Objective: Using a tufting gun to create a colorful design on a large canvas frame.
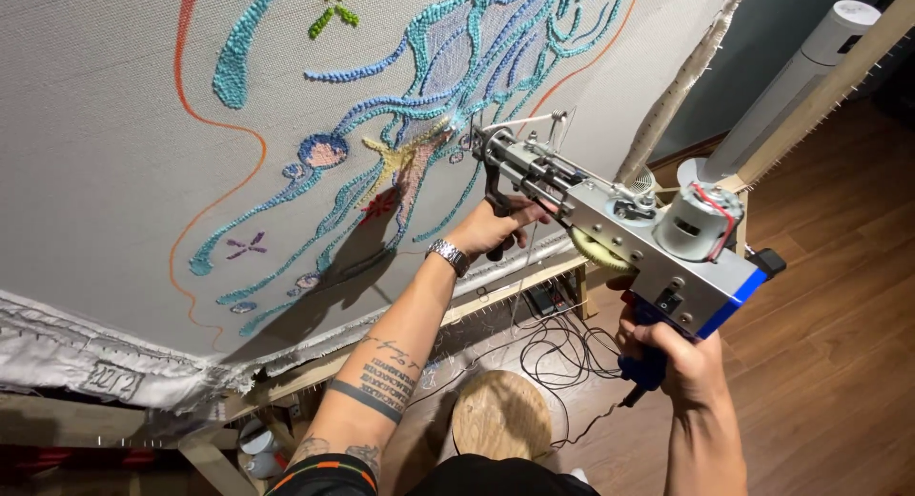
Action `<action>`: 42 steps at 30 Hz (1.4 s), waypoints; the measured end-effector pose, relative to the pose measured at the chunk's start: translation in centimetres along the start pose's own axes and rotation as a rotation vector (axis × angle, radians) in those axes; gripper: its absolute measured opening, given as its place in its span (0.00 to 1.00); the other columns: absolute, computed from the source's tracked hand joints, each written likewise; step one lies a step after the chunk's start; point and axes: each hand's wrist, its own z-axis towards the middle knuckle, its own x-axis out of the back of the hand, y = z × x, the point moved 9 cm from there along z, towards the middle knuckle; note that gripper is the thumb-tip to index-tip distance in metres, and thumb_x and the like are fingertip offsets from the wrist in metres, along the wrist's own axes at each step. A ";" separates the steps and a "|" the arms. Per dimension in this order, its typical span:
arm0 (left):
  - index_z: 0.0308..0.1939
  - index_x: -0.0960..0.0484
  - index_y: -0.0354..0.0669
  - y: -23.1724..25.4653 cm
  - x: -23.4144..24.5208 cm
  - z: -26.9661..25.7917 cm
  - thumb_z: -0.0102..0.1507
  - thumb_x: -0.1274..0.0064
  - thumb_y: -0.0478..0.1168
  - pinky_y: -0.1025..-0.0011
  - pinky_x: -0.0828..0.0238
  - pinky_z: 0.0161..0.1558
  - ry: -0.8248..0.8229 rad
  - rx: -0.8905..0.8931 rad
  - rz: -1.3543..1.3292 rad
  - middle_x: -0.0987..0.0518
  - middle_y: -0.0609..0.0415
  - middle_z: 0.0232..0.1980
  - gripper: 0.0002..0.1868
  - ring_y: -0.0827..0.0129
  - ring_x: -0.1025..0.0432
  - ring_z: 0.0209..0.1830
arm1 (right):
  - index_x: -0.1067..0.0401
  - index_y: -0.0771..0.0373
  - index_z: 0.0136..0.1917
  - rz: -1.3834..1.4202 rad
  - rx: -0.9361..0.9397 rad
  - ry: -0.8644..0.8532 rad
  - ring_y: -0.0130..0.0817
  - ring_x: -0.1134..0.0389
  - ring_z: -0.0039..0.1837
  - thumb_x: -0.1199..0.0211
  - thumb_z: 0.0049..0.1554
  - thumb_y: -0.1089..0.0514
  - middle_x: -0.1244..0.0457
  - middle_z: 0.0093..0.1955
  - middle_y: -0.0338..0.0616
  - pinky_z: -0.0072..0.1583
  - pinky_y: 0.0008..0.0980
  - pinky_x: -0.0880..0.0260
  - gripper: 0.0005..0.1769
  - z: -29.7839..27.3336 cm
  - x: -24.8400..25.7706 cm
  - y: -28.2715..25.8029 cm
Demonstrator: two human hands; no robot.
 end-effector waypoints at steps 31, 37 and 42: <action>0.32 0.22 0.51 10.5 11.9 -3.1 0.52 0.44 0.44 0.65 0.34 0.26 1.006 -0.458 0.987 0.23 0.55 0.25 0.07 0.63 0.30 0.21 | 0.41 0.74 0.54 0.213 -0.039 -0.142 0.32 0.39 0.36 0.55 0.34 0.71 0.39 0.50 0.59 0.31 0.25 0.38 0.30 0.3 1.5 2.0; 0.35 0.17 0.56 10.2 12.0 -2.7 0.55 0.48 0.46 0.66 0.34 0.23 1.013 -0.464 1.125 0.23 0.50 0.26 0.08 0.61 0.31 0.19 | 0.39 0.74 0.53 0.183 -0.097 -0.080 0.32 0.40 0.34 0.52 0.34 0.71 0.38 0.47 0.56 0.31 0.24 0.41 0.29 0.1 1.2 2.2; 0.38 0.25 0.47 9.3 12.4 -3.1 0.61 0.58 0.39 0.73 0.38 0.24 0.992 -0.592 0.960 0.23 0.57 0.28 0.06 0.70 0.34 0.22 | 0.39 0.75 0.53 0.219 -0.106 -0.094 0.33 0.40 0.32 0.53 0.36 0.72 0.39 0.41 0.57 0.30 0.25 0.41 0.27 0.1 1.6 3.3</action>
